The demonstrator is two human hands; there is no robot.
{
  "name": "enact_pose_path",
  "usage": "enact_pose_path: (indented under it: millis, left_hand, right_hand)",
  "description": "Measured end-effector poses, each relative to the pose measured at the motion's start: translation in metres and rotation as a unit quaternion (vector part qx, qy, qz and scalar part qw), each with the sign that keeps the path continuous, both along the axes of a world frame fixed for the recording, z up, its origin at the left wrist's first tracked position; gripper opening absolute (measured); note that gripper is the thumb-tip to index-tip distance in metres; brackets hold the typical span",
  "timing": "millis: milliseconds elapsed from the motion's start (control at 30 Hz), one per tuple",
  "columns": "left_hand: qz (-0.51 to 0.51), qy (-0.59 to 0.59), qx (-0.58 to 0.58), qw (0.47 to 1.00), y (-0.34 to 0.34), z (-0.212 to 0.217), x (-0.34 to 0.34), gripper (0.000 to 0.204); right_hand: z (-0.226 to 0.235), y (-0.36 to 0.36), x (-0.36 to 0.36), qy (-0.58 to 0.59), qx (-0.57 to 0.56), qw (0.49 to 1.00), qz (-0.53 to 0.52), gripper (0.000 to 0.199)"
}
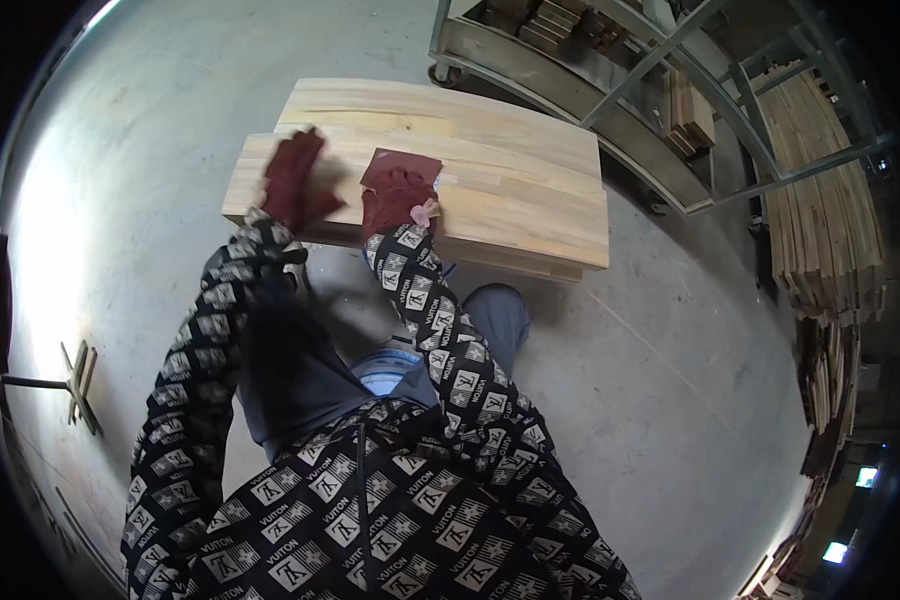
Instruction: Sanding a wooden board manually with a piece of sandpaper.
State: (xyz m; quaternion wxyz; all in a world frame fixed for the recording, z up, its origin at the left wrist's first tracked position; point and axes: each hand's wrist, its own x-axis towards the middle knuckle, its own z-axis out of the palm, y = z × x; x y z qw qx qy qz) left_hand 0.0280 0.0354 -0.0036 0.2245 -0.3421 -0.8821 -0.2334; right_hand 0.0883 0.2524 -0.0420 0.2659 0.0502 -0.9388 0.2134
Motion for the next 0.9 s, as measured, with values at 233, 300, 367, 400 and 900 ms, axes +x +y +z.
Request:
enact_pose_path:
  millis: [233, 300, 367, 400, 900]
  left_hand:
    - [-0.083, -0.147, -0.035, 0.985, 0.073, 0.013, 0.053, 0.082]
    - [-0.083, -0.145, -0.050, 0.985, 0.082, 0.015, 0.048, 0.073]
    - [-0.098, -0.076, -0.142, 0.982, 0.087, 0.016, 0.042, 0.063]
    - [-0.077, -0.076, -0.163, 0.981, 0.091, 0.016, 0.042, 0.050]
    - [-0.207, 0.029, -0.047, 0.977, 0.170, -0.001, 0.074, 0.065]
  right_hand:
    - [0.069, 0.045, -0.005, -0.349, -0.139, 0.914, 0.151, 0.051]
    - [0.058, 0.066, -0.014, -0.330, -0.308, 0.866, 0.215, 0.052]
    - [0.049, 0.098, -0.018, -0.326, -0.439, 0.809, 0.216, 0.063]
    - [0.046, 0.115, -0.025, -0.288, -0.409, 0.850, 0.162, 0.058]
    - [0.010, 0.182, -0.020, -0.015, 0.115, 0.991, -0.073, 0.047]
